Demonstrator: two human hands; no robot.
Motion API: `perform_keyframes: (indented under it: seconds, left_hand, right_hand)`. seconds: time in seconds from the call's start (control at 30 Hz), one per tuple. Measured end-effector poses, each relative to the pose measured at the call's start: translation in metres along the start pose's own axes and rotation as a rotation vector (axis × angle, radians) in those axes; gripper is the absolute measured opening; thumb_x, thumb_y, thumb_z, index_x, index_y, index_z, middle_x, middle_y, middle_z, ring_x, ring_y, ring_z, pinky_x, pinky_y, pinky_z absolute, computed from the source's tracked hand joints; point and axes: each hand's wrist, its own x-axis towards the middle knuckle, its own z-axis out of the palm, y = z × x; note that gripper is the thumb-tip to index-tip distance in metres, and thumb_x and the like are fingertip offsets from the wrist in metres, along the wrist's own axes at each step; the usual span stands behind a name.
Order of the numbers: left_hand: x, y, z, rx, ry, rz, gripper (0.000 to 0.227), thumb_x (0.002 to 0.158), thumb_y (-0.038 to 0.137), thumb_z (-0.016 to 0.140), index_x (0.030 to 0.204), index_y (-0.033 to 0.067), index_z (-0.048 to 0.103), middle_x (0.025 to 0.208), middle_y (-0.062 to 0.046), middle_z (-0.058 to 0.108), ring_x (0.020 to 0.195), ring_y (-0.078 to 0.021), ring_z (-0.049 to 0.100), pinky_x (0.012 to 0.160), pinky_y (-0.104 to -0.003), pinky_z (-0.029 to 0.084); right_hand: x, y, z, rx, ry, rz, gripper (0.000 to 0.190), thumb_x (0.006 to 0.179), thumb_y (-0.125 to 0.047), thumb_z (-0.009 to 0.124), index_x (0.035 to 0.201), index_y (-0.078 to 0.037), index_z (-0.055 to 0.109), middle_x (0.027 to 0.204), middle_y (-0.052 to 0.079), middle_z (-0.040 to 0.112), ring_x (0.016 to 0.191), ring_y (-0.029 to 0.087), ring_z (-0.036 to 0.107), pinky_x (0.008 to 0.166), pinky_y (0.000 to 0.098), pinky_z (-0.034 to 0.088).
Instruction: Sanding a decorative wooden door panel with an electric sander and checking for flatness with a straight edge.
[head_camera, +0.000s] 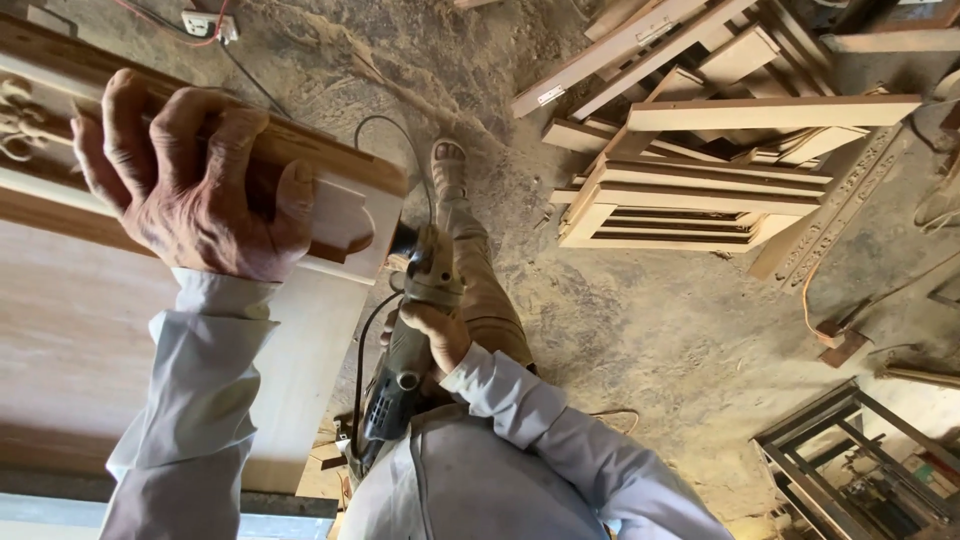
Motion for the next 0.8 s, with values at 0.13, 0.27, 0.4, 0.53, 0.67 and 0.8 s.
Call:
perform_keyframes:
  seconds: [0.13, 0.27, 0.4, 0.53, 0.67, 0.8]
  left_hand:
    - [-0.005, -0.001, 0.002, 0.006, 0.013, -0.04, 0.052, 0.109, 0.053, 0.059, 0.11, 0.0087, 0.087, 0.121, -0.01, 0.073, 0.138, -0.0446, 0.048, 0.116, -0.061, 0.022]
    - [-0.001, 0.003, -0.003, -0.025, -0.011, -0.051, 0.053, 0.112, 0.052, 0.057, 0.111, 0.0071, 0.084, 0.122, -0.013, 0.071, 0.136, -0.0497, 0.051, 0.116, -0.064, 0.022]
    - [0.004, 0.004, -0.002, -0.02, 0.046, -0.021, 0.055, 0.11, 0.052, 0.054, 0.107, 0.0055, 0.083, 0.118, -0.013, 0.072, 0.131, -0.0475, 0.052, 0.113, -0.063, 0.026]
    - [0.005, 0.007, -0.005, -0.029, 0.012, -0.043, 0.056, 0.11, 0.052, 0.052, 0.111, 0.0056, 0.084, 0.12, -0.012, 0.071, 0.133, -0.0483, 0.05, 0.113, -0.065, 0.025]
    - [0.007, 0.008, -0.007, -0.02, 0.019, -0.016, 0.051, 0.11, 0.048, 0.054, 0.108, 0.006, 0.082, 0.117, -0.012, 0.069, 0.13, -0.0472, 0.052, 0.112, -0.062, 0.027]
    - [0.004, 0.007, -0.005, -0.028, 0.024, -0.038, 0.05, 0.108, 0.05, 0.056, 0.108, 0.0081, 0.082, 0.118, -0.011, 0.069, 0.132, -0.0452, 0.048, 0.112, -0.064, 0.025]
  right_hand:
    - [0.002, -0.014, 0.004, -0.104, -0.016, -0.079, 0.024, 0.083, -0.02, 0.075, 0.098, -0.003, 0.064, 0.085, 0.015, 0.073, 0.071, 0.031, 0.072, 0.068, 0.0476, 0.063]
    - [0.009, -0.035, 0.008, -0.11, -0.084, -0.128, 0.035, 0.085, -0.012, 0.07, 0.115, -0.003, 0.055, 0.09, 0.015, 0.072, 0.073, 0.029, 0.071, 0.072, 0.0475, 0.064]
    - [0.02, -0.051, 0.01, -0.144, -0.015, -0.262, 0.046, 0.077, -0.004, 0.074, 0.119, -0.007, 0.054, 0.086, 0.011, 0.071, 0.068, 0.027, 0.071, 0.068, 0.0474, 0.066]
    - [0.002, -0.061, 0.03, 0.036, 0.078, 0.036, 0.034, 0.078, -0.025, 0.079, 0.089, 0.004, 0.067, 0.077, 0.021, 0.065, 0.07, 0.031, 0.067, 0.069, 0.0611, 0.062]
    - [0.001, -0.068, 0.029, -0.084, -0.046, -0.1, 0.028, 0.084, -0.024, 0.074, 0.096, 0.0, 0.068, 0.085, 0.014, 0.069, 0.071, 0.031, 0.067, 0.068, 0.0555, 0.061]
    - [0.023, -0.06, 0.003, -0.185, -0.017, -0.158, 0.035, 0.077, -0.014, 0.072, 0.109, 0.001, 0.068, 0.086, 0.017, 0.075, 0.073, 0.028, 0.074, 0.071, 0.0439, 0.065]
